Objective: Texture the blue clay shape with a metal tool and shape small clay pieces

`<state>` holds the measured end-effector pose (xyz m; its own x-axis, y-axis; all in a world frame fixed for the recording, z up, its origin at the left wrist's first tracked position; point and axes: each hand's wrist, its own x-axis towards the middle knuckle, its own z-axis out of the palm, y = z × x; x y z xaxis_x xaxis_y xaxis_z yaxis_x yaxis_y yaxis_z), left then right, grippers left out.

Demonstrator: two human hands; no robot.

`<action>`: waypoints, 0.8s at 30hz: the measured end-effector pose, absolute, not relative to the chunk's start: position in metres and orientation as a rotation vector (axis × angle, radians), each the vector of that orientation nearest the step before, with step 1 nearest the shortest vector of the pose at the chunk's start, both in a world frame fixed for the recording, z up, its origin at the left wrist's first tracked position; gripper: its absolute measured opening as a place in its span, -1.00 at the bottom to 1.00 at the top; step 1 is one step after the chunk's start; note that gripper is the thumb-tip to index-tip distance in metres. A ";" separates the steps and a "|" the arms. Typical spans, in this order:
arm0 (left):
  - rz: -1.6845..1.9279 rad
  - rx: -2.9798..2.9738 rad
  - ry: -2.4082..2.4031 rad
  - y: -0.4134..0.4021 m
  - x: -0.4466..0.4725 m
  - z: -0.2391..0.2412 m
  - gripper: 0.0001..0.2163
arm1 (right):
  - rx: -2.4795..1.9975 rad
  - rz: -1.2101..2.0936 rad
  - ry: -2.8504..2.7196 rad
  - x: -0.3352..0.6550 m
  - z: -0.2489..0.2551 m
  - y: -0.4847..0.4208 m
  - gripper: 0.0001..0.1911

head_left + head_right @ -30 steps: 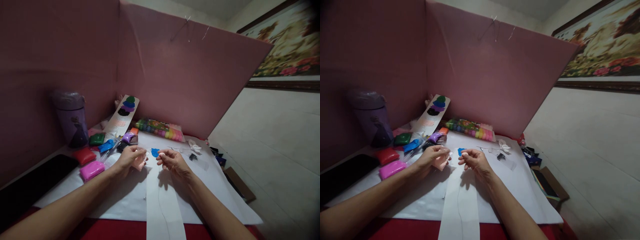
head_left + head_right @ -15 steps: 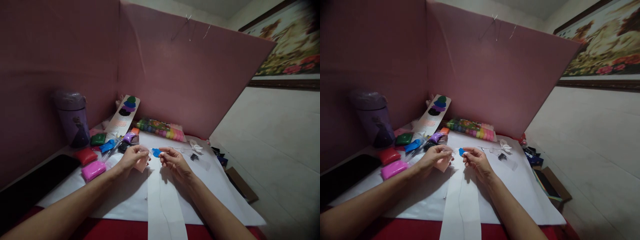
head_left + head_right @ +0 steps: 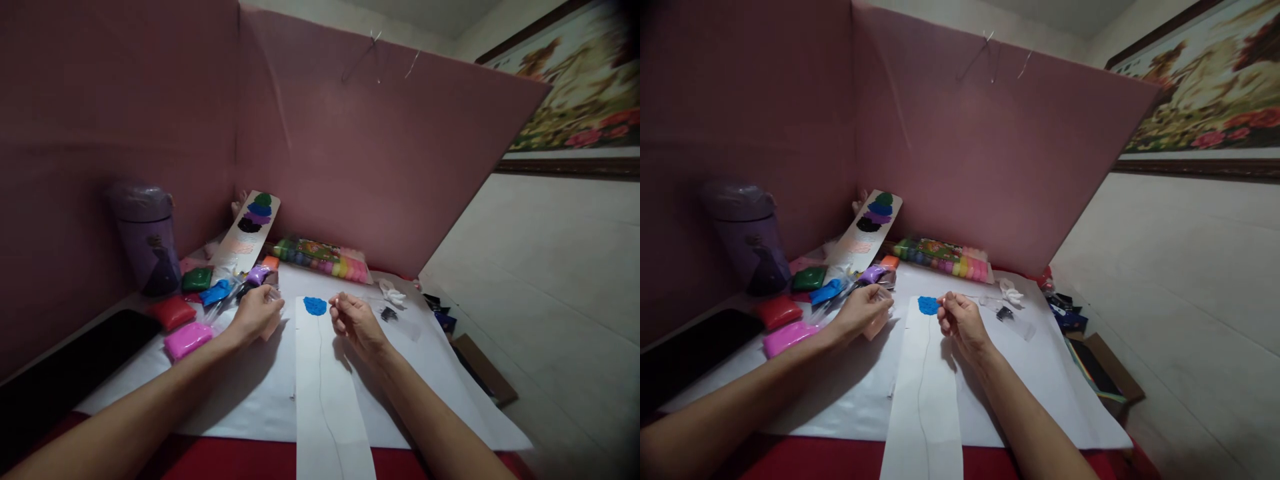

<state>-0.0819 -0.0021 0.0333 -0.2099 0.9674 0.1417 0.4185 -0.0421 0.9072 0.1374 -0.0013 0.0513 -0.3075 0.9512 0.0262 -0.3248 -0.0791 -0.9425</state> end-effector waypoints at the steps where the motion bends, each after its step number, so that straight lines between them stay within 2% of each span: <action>1: 1.197 1.522 1.728 -0.001 -0.084 0.033 -0.86 | -0.808 1.611 -1.148 0.137 0.052 -0.002 -0.62; 8: 1.170 1.620 1.888 -0.006 -0.088 0.038 -0.94 | -0.785 1.650 -1.150 0.133 0.056 -0.008 -0.63; 13: 1.286 1.461 1.530 -0.008 -0.082 0.044 -0.89 | -0.822 1.580 -1.221 0.128 0.054 -0.012 -0.64; 17: 1.206 1.323 1.133 -0.016 -0.075 0.053 -0.76 | -0.820 1.558 -1.201 0.125 0.051 -0.013 -0.72; 24: 1.172 1.360 1.026 -0.021 -0.065 0.049 -0.73 | -0.813 1.547 -1.196 0.118 0.040 -0.012 -0.68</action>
